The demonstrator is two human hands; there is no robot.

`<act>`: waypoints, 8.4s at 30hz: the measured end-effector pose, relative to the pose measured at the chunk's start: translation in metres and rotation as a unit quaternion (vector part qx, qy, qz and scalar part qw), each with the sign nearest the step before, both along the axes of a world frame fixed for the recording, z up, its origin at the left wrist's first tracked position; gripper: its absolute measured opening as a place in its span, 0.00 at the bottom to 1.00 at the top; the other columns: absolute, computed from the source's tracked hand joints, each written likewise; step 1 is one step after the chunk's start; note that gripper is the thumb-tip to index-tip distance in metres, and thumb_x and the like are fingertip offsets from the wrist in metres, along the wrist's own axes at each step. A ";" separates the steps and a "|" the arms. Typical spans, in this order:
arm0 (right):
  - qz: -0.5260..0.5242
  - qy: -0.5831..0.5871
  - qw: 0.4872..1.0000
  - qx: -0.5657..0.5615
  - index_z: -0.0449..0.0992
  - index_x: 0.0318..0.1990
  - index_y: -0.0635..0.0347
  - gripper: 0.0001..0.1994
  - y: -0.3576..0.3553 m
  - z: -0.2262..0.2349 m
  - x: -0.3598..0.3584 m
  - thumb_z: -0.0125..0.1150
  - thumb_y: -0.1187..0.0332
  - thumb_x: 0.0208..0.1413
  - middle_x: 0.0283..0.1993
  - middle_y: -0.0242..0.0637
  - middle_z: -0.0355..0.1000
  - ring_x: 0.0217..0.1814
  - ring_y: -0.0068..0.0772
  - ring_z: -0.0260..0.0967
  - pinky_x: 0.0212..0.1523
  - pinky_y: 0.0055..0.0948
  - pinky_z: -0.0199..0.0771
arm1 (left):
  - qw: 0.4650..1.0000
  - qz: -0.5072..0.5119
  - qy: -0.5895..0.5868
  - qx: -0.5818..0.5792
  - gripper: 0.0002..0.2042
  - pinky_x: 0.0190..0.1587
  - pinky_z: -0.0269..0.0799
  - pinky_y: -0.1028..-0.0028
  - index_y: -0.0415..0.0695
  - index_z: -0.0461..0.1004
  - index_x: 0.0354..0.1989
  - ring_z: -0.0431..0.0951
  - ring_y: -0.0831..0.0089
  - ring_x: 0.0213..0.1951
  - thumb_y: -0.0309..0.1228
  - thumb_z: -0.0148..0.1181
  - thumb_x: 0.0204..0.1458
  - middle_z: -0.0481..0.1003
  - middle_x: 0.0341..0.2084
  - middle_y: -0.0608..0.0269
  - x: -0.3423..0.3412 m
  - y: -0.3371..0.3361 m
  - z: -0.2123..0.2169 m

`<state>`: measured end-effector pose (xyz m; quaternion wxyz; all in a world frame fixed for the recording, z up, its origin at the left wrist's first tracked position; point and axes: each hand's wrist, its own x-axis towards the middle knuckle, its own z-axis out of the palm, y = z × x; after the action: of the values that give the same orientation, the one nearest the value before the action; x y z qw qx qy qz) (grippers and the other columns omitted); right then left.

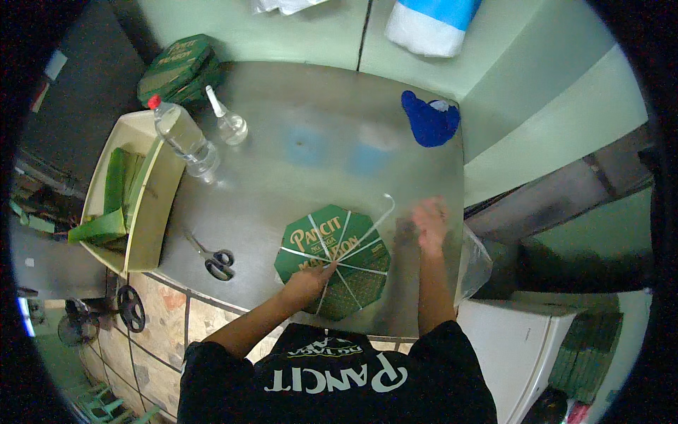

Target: The person assembles a dish by layering noodles and sauce in a round container, then wraps it in plastic film and a branded cardboard cover. They secure the package with plastic ties and place it on a service counter.

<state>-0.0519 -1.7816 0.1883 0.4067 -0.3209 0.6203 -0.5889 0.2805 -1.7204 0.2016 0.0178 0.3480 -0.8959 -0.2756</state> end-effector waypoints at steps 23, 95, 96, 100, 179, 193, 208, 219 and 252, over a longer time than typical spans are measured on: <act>0.483 0.188 0.822 0.236 0.75 0.39 0.56 0.12 0.045 0.020 0.118 0.59 0.59 0.52 0.23 0.41 0.73 0.27 0.47 0.74 0.25 0.42 0.74 | 0.960 -0.065 0.146 0.229 0.20 0.32 0.71 0.55 0.39 0.57 0.53 0.76 0.50 0.35 0.28 0.50 0.52 0.72 0.31 0.41 -0.029 -0.008 0.093; 0.272 0.108 0.943 0.159 0.75 0.40 0.63 0.09 0.081 0.003 0.149 0.55 0.67 0.58 0.22 0.30 0.70 0.23 0.21 0.66 0.25 0.24 0.68 | 0.995 -0.023 0.074 -0.069 0.10 0.41 0.54 0.59 0.50 0.73 0.30 0.70 0.64 0.40 0.42 0.54 0.53 0.74 0.31 0.65 0.006 -0.092 -0.007; 0.265 0.141 0.935 0.186 0.75 0.39 0.63 0.09 0.082 0.004 0.146 0.55 0.67 0.58 0.21 0.30 0.69 0.23 0.20 0.65 0.25 0.24 0.67 | 0.996 0.019 0.084 -0.035 0.11 0.40 0.53 0.59 0.50 0.73 0.29 0.70 0.64 0.39 0.42 0.53 0.54 0.74 0.30 0.65 0.006 -0.100 -0.009; 0.304 0.211 0.916 0.154 0.74 0.37 0.63 0.08 0.095 0.005 0.140 0.56 0.66 0.58 0.21 0.31 0.69 0.23 0.19 0.65 0.25 0.24 0.67 | 0.995 -0.015 0.090 -0.045 0.14 0.40 0.53 0.61 0.50 0.74 0.25 0.70 0.62 0.37 0.47 0.53 0.54 0.73 0.25 0.66 0.001 -0.119 -0.016; 0.234 0.740 0.624 0.091 0.77 0.44 0.57 0.22 0.042 0.018 -0.119 0.58 0.49 0.51 0.54 0.43 0.67 0.58 0.50 0.60 0.57 0.53 0.56 | 0.836 0.337 0.269 0.338 0.14 0.26 0.58 0.80 0.44 0.77 0.36 0.62 0.83 0.24 0.40 0.49 0.60 0.68 0.21 0.74 -0.116 0.093 0.022; 0.625 0.512 0.589 0.020 0.71 0.36 0.54 0.06 0.211 0.017 -0.101 0.55 0.67 0.51 0.37 0.40 0.70 0.40 0.48 0.72 0.40 0.44 0.72 | 0.831 0.163 0.297 0.442 0.13 0.29 0.66 0.76 0.43 0.77 0.35 0.69 0.79 0.25 0.38 0.49 0.61 0.73 0.23 0.67 -0.200 0.207 -0.128; 0.662 0.535 0.524 0.024 0.74 0.41 0.52 0.11 0.220 0.045 -0.117 0.56 0.66 0.49 0.36 0.40 0.72 0.40 0.42 0.73 0.40 0.42 0.72 | 0.960 0.091 0.043 0.260 0.19 0.49 0.69 0.62 0.49 0.70 0.53 0.75 0.59 0.46 0.46 0.44 0.60 0.75 0.43 0.55 -0.212 0.205 -0.192; 0.393 0.463 0.720 -0.335 0.77 0.41 0.57 0.09 0.053 0.012 0.088 0.56 0.70 0.54 0.39 0.42 0.75 0.44 0.45 0.71 0.43 0.38 0.70 | 0.432 0.792 0.299 0.313 0.16 0.20 0.64 0.77 0.49 0.71 0.49 0.72 0.74 0.20 0.42 0.53 0.56 0.74 0.28 0.63 0.049 0.372 -0.217; 0.575 0.447 0.520 -0.446 0.74 0.28 0.60 0.12 0.100 0.074 0.513 0.49 0.64 0.58 0.30 0.47 0.73 0.32 0.52 0.71 0.35 0.47 0.70 | 0.465 0.844 0.269 -0.009 0.16 0.36 0.72 0.73 0.44 0.72 0.50 0.76 0.72 0.36 0.36 0.54 0.56 0.77 0.36 0.58 0.341 0.550 -0.143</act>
<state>0.4616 -1.6814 0.2622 0.1306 -0.9682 0.0574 -0.2055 0.6220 -1.1708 0.0582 0.4845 0.8434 -0.1205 -0.1987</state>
